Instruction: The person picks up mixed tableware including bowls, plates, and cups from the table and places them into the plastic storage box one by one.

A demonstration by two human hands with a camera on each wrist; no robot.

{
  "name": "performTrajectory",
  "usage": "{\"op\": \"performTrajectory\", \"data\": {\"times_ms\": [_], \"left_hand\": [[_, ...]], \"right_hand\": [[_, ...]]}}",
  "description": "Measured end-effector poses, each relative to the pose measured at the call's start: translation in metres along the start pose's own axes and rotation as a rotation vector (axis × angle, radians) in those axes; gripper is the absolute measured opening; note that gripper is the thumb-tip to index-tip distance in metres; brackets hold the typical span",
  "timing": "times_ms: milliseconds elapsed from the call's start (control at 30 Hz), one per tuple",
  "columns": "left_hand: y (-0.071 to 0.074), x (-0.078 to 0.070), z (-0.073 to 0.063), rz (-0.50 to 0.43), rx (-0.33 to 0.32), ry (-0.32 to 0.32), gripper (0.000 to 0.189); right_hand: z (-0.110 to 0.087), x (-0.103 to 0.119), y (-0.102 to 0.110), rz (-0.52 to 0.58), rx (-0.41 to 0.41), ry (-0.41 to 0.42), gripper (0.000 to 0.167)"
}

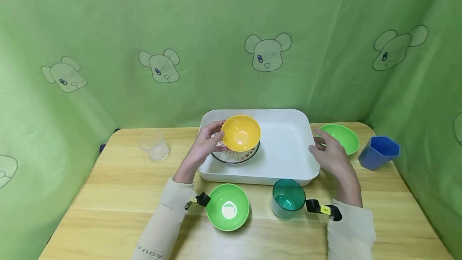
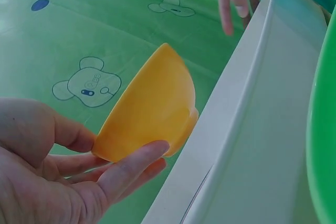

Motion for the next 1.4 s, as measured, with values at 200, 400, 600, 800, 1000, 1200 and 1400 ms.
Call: {"op": "performTrajectory", "data": {"times_ms": [200, 400, 600, 800, 1000, 1200, 1400], "left_hand": [[-0.010, -0.003, -0.002, 0.053, 0.046, -0.011, 0.042], [-0.009, 0.000, -0.005, 0.070, 0.039, -0.007, 0.041], [-0.012, -0.006, -0.003, 0.092, 0.040, -0.021, 0.040], [-0.017, -0.012, 0.001, 0.104, 0.043, -0.026, 0.040], [-0.024, -0.016, 0.005, 0.126, 0.063, -0.043, 0.039], [-0.030, -0.019, 0.004, 0.128, 0.087, -0.053, 0.039], [-0.033, -0.019, 0.000, 0.097, 0.086, -0.055, 0.039]], "right_hand": [[-0.010, 0.025, 0.004, -0.014, -0.049, 0.095, 0.065], [-0.010, 0.063, -0.009, -0.042, -0.015, 0.175, 0.058], [-0.004, 0.091, -0.030, -0.058, 0.079, 0.203, 0.051], [0.003, 0.102, -0.044, -0.067, 0.137, 0.164, 0.049], [0.009, 0.108, -0.055, -0.060, 0.218, 0.155, 0.045], [0.012, 0.109, -0.059, -0.075, 0.261, 0.140, 0.048], [0.020, 0.107, -0.062, -0.050, 0.257, 0.097, 0.047]]}}
Point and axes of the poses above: each hand's wrist, its own z-axis towards the middle knuckle, its own y-axis out of the back of the hand, x = y × z, the point moved 6 cm from there along z, towards the middle knuckle, and after that the axes turned 12 degrees about z, right-handed, at the moved point
